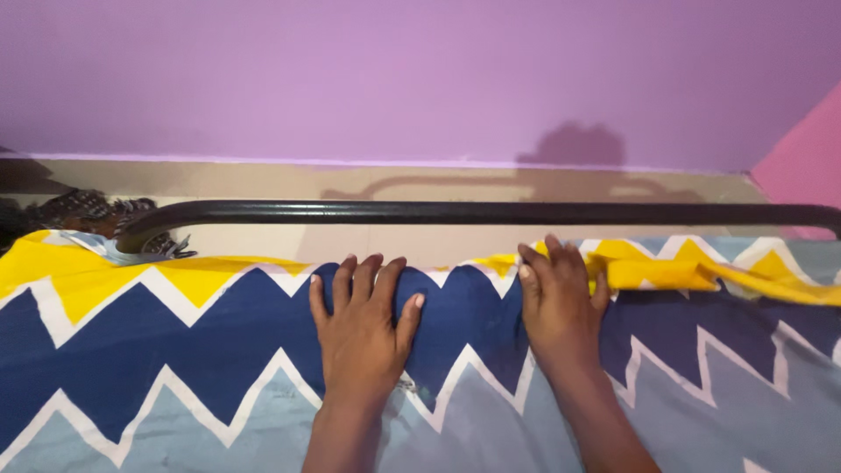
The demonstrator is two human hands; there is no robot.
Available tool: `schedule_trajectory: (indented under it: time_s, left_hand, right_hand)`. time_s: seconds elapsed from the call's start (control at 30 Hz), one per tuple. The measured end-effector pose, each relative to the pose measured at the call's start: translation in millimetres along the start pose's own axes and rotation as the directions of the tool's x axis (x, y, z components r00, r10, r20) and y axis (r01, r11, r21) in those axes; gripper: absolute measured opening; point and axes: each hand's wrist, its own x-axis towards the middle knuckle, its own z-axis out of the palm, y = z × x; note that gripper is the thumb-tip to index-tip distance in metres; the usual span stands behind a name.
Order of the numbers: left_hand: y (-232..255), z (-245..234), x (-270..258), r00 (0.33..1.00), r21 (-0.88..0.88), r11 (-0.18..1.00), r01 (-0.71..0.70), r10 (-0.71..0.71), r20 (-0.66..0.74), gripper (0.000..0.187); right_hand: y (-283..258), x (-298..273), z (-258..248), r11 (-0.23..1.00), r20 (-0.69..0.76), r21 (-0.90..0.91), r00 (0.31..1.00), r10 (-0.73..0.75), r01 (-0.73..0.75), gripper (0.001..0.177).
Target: The person spreads a patterned sheet over a metal bed frame, smoothing out wrinkles with their hands and tucking the edges under the mattress.
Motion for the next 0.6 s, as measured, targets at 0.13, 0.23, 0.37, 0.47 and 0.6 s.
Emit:
schedule_trajectory:
  time_s: [0.13,0.23,0.37,0.47,0.6]
  left_hand:
    - [0.5,1.1,-2.1,1.0,-0.021,1.0,0.016,-0.016,0.006,0.047]
    - [-3.8,0.8,-3.5,0.999,0.01,0.999,-0.04,0.04,-0.019,0.051]
    - [-4.4,1.3,-4.6,0.999,0.013,0.999,-0.032,0.032,-0.002,0.046]
    - [-5.5,-0.4,-2.5,0.998,0.018,0.998,-0.058,0.059,-0.025,0.047]
    - [-0.4,1.7,-3.8,0.996,0.032,0.996,-0.085,0.086,-0.035,0.049]
  right_hand:
    - [-42.6,-19.2,-20.1,0.949,-0.013,0.234,0.976,-0.216,0.213,0.039]
    - [-73.2,-34.0,-10.5,0.901,0.117,0.282,0.921,-0.372,0.328,0.044]
    - [-59.9,-19.3,1.9,0.975,0.236,0.125,0.949,-0.21,0.185,0.055]
    - [-43.7,-11.8,10.7,0.989,0.183,0.041,0.972,-0.149,0.143,0.053]
    - [-29.5,-12.7,18.1,0.998,0.132,-0.038,0.99,-0.045,0.051,0.052]
